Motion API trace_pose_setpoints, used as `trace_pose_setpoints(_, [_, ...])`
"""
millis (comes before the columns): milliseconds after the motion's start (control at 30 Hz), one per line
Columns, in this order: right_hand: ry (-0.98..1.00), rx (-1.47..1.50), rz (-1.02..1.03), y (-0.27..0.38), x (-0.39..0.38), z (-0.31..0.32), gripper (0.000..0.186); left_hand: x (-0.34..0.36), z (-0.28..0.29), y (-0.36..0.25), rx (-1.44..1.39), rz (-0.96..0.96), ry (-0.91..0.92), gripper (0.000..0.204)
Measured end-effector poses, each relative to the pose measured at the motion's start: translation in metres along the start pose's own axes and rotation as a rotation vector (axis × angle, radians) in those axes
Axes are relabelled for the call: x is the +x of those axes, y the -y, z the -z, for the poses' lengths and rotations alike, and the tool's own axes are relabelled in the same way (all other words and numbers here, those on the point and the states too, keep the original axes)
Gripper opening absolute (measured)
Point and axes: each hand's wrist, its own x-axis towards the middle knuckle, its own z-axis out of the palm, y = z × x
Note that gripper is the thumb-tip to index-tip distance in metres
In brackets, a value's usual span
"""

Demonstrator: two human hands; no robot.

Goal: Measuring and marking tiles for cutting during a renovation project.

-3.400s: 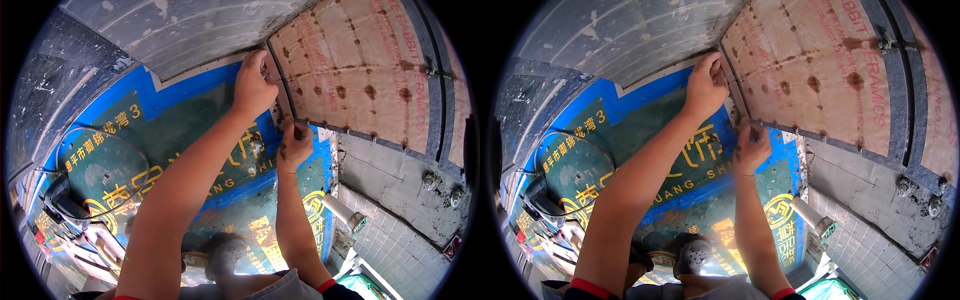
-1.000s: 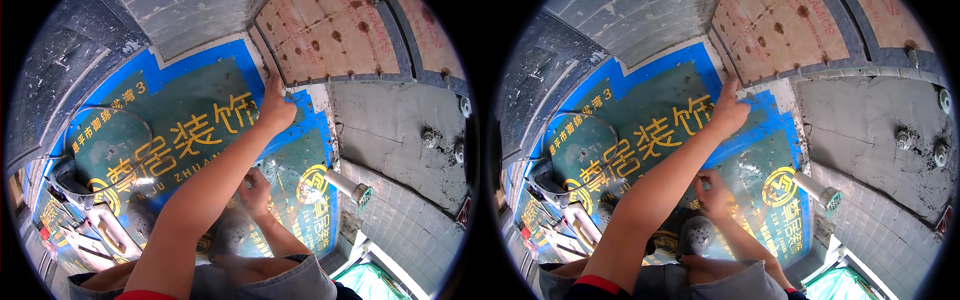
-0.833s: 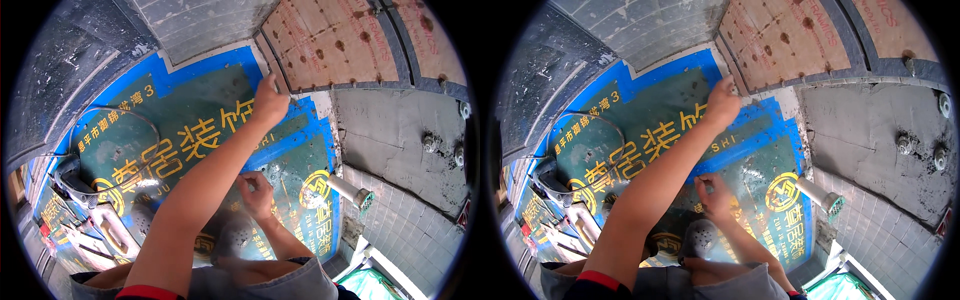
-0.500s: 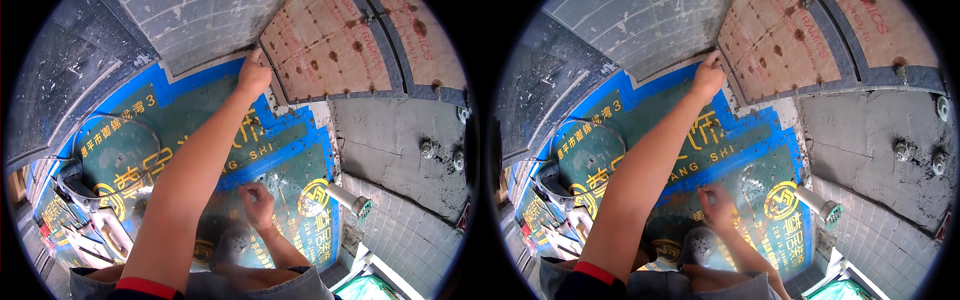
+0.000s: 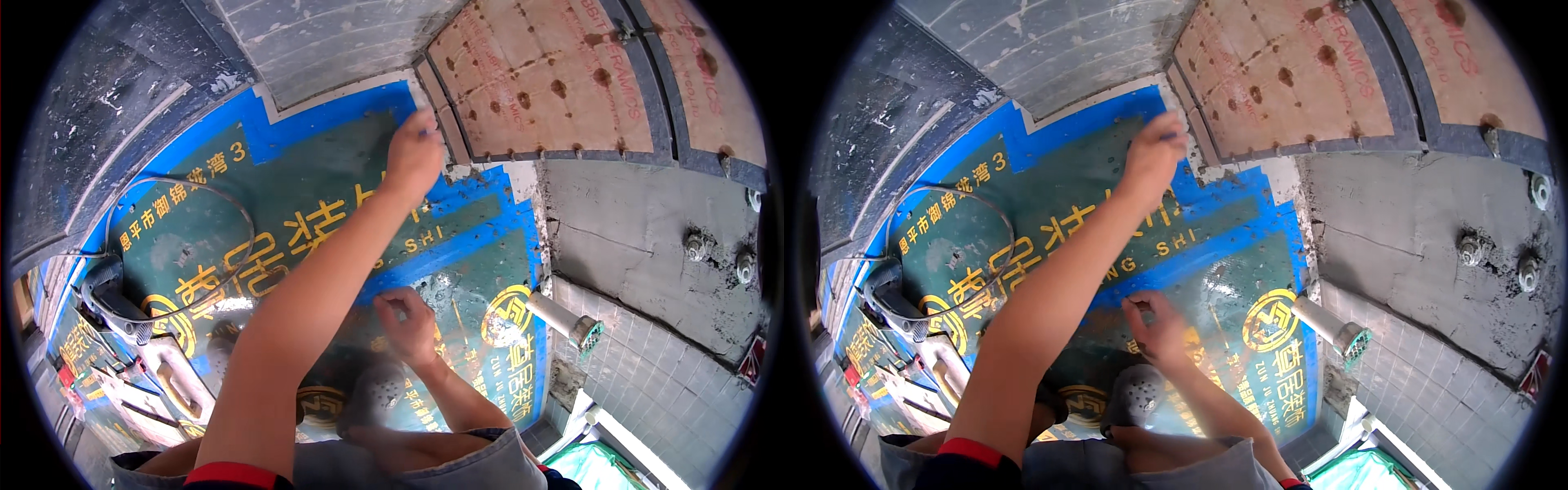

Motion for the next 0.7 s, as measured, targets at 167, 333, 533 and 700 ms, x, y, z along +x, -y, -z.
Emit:
trace_pose_setpoints(167, [0.014, 0.037, 0.039, -0.008, -0.007, 0.006, 0.010, -0.046, -0.031, 0.023, 0.038, 0.101, 0.095, 0.064])
trace_pose_setpoints(333, [0.045, 0.066, 0.117, -0.013, -0.020, 0.008, 0.009, -0.048, -0.046, 0.021, 0.061, 0.129, 0.058, 0.064])
trace_pose_setpoints(533, [0.066, 0.104, 0.148, -0.015, -0.022, 0.010, 0.007, -0.041, -0.027, 0.034, 0.011, 0.195, 0.076, 0.061])
trace_pose_setpoints(700, [0.145, 0.050, 0.280, -0.006, -0.018, 0.012, 0.013, -0.065, -0.016, 0.001, 0.196, 0.243, 0.050, 0.050])
